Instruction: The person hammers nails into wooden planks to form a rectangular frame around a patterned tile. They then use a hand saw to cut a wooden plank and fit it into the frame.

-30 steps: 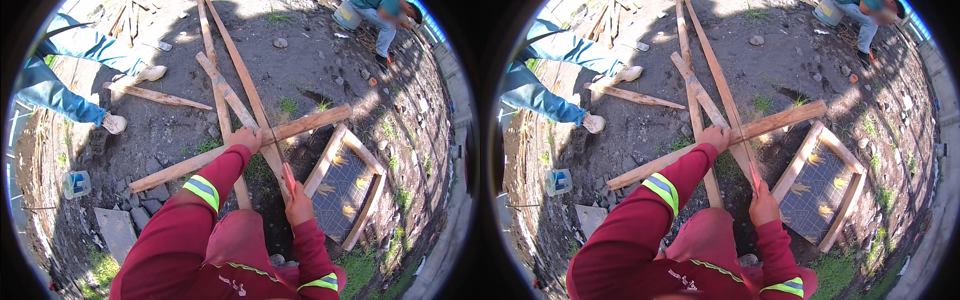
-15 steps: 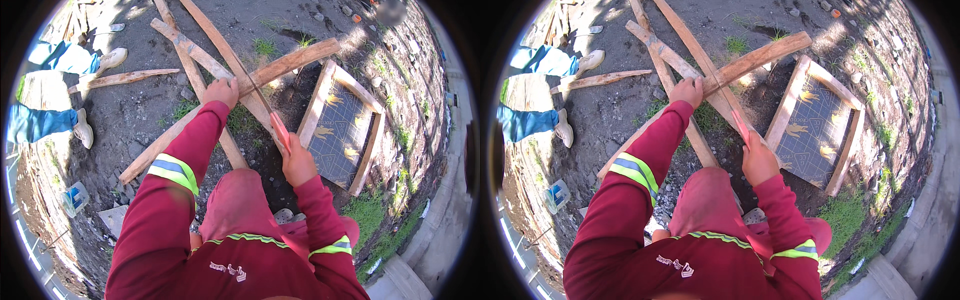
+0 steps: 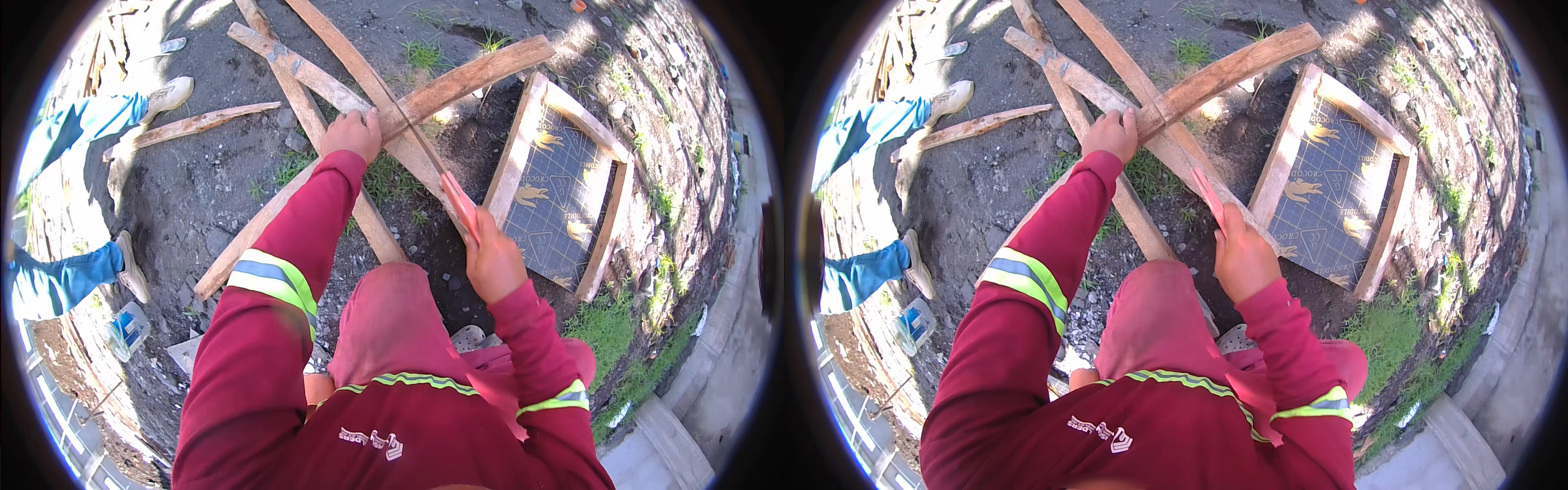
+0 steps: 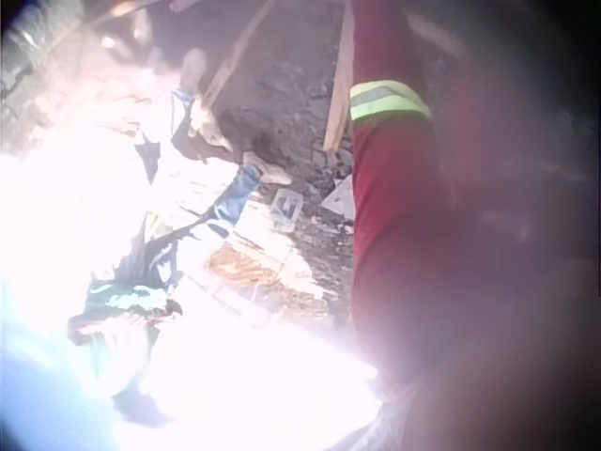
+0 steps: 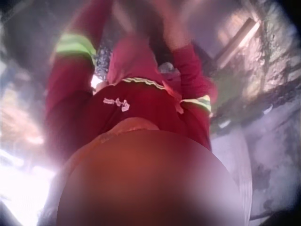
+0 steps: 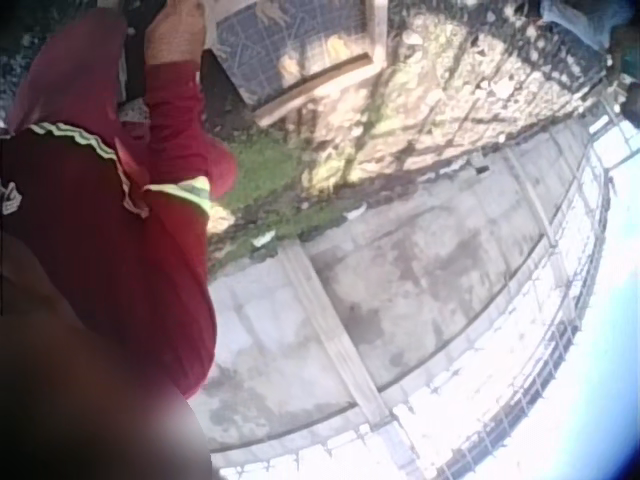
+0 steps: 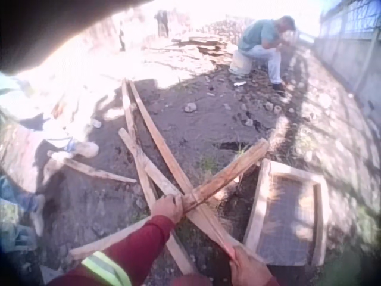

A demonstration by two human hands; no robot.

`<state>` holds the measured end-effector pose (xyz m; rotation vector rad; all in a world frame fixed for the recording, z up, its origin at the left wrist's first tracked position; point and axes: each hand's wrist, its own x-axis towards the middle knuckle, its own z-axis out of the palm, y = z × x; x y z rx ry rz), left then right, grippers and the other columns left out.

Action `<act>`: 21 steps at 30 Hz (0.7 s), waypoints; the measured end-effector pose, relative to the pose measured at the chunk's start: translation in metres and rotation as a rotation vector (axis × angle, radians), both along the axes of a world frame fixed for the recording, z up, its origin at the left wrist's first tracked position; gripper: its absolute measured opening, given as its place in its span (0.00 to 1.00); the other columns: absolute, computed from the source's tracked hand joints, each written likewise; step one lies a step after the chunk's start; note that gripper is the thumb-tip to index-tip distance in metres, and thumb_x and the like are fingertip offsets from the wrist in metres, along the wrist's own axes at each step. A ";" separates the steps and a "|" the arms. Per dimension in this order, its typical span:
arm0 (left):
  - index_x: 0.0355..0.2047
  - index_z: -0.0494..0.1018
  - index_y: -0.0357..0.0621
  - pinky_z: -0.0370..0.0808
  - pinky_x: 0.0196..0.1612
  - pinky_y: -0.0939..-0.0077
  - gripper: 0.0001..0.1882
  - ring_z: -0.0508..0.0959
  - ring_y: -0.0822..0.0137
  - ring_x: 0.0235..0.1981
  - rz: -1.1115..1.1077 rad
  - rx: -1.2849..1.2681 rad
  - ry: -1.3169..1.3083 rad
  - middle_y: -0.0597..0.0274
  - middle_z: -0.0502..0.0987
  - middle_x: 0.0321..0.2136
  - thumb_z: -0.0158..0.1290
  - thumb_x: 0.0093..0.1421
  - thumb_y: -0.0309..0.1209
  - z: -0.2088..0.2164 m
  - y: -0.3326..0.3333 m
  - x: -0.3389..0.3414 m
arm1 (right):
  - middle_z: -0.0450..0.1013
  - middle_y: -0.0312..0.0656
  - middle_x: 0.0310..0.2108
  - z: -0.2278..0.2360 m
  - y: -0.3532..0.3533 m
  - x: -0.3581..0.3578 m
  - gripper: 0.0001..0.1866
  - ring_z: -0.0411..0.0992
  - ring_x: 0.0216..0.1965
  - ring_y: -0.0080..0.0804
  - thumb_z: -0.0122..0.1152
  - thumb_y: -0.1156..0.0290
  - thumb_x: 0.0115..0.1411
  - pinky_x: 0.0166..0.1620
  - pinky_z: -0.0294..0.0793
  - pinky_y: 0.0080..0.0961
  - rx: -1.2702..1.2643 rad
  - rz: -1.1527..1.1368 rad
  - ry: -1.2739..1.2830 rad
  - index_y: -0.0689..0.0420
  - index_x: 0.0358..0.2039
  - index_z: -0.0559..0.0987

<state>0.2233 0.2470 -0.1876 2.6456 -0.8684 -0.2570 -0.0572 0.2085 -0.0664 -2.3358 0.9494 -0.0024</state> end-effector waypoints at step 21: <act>0.34 0.77 0.40 0.73 0.45 0.52 0.27 0.78 0.44 0.40 0.022 0.002 -0.028 0.43 0.78 0.36 0.38 0.66 0.51 -0.006 -0.005 0.002 | 0.74 0.59 0.29 0.020 0.000 -0.004 0.17 0.75 0.28 0.59 0.55 0.70 0.61 0.31 0.76 0.47 -0.046 0.020 0.082 0.59 0.49 0.66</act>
